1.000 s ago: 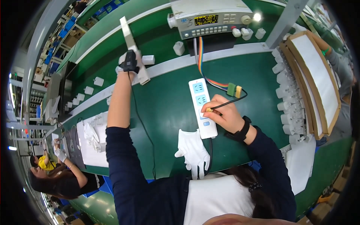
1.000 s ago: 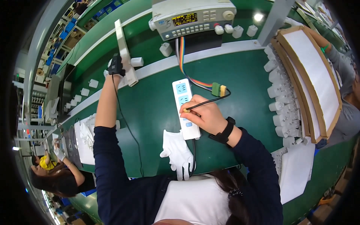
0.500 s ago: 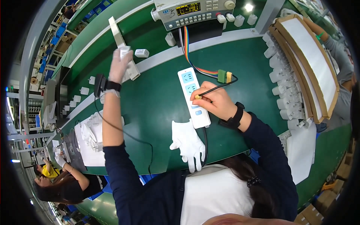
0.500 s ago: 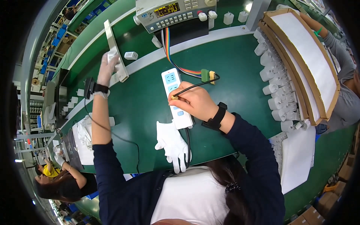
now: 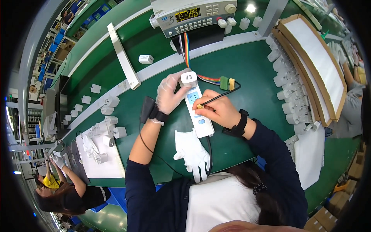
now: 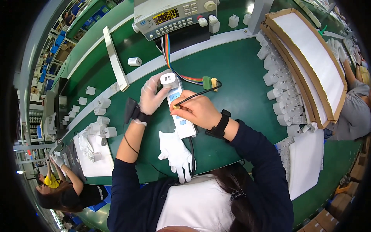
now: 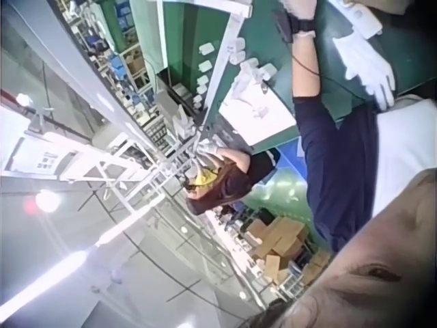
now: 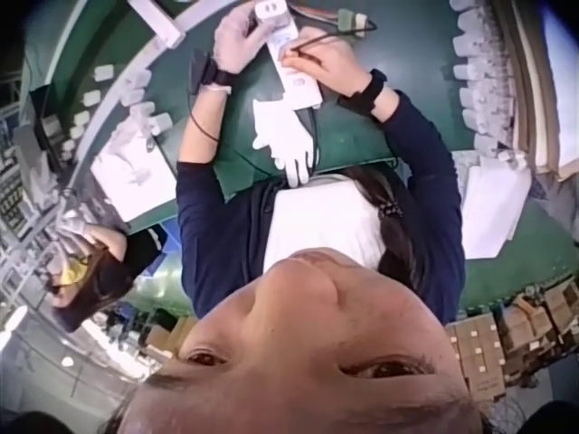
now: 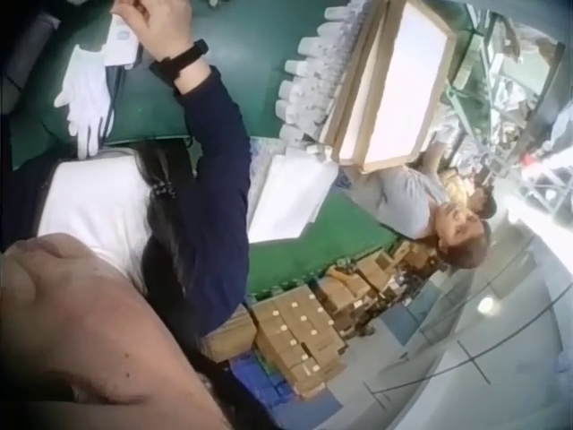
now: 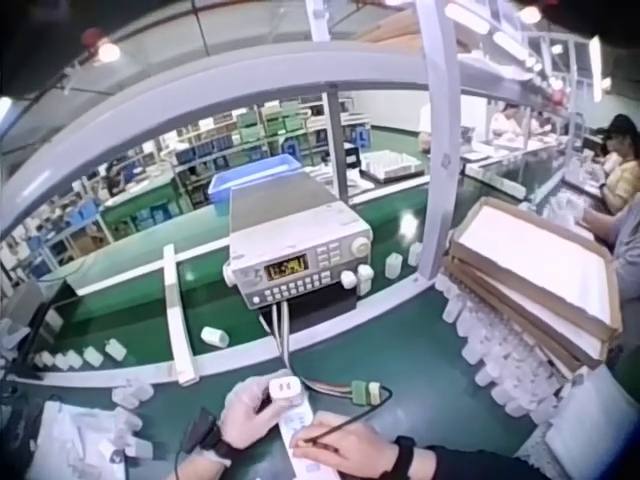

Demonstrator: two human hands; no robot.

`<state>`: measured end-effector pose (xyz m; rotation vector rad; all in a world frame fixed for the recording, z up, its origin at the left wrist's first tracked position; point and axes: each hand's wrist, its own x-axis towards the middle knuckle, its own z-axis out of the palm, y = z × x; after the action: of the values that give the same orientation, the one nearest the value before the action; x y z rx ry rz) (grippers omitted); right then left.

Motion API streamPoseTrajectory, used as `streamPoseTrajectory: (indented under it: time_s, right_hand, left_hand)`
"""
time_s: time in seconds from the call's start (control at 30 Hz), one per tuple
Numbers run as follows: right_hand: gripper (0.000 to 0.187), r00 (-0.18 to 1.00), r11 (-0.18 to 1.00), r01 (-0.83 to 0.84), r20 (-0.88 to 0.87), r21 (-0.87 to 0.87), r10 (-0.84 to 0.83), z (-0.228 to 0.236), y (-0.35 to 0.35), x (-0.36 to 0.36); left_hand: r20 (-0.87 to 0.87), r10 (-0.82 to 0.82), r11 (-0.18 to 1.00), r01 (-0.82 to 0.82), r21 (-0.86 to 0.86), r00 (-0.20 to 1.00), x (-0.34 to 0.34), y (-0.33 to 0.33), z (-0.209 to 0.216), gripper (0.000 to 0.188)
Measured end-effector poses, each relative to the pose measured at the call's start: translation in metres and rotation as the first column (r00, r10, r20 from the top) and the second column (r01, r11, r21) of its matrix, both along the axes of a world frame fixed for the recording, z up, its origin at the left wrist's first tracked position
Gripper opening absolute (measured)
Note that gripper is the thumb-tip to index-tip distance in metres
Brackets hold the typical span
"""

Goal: The person picks up a power adapter, plugs it into a power strip, and touches a probe to it while checking a testing device. After each test, the person removes the adapter and places it back on the conveyor belt, repeating the process for several others.

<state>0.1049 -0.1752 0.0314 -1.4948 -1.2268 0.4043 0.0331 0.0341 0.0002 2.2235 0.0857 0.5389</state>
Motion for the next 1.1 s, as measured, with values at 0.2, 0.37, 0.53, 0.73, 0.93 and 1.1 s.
streamPoseTrajectory:
  time_s: [0.2, 0.37, 0.53, 0.73, 0.93, 1.1]
  right_hand:
    - [0.013, 1.000, 1.000, -0.012, 0.026, 0.020, 0.011, -0.003, 0.002, 0.002]
    - [0.013, 0.999, 1.000, 0.026, 0.020, 0.015, -0.027, -0.001, 0.001, 0.001]
    - [0.013, 0.988, 0.983, 0.047, 0.135, 0.179, -0.072, 0.012, 0.006, 0.010]
    - [0.014, 0.974, 0.958, 0.211, 0.038, 0.192, -0.223, 0.007, 0.047, 0.038]
    - [0.013, 0.981, 0.981, 0.174, 0.077, 0.080, -0.180, 0.004, 0.059, 0.040]
    - [0.014, 0.981, 0.985, 0.172, 0.090, 0.026, -0.174, 0.002, 0.058, 0.041]
  left_hand:
    - [-0.035, 0.054, 0.994, -0.050, 0.101, 0.998, -0.010, -0.010, -0.007, 0.049]
    - [0.187, 0.050, 0.997, -0.037, -0.072, 0.981, -0.029, -0.028, 0.014, 0.051]
    - [0.092, -0.125, 0.983, 0.135, -0.121, 0.988, -0.051, -0.055, 0.016, 0.048]
    - [0.085, -0.169, 0.985, 0.170, 0.003, 0.982, -0.048, -0.054, 0.003, 0.045]
    - [0.120, -0.197, 0.959, 0.217, -0.182, 0.973, -0.054, -0.056, 0.014, 0.045]
    - [0.212, 0.260, 0.957, -0.281, 0.074, 0.942, -0.024, 0.006, 0.043, 0.046]
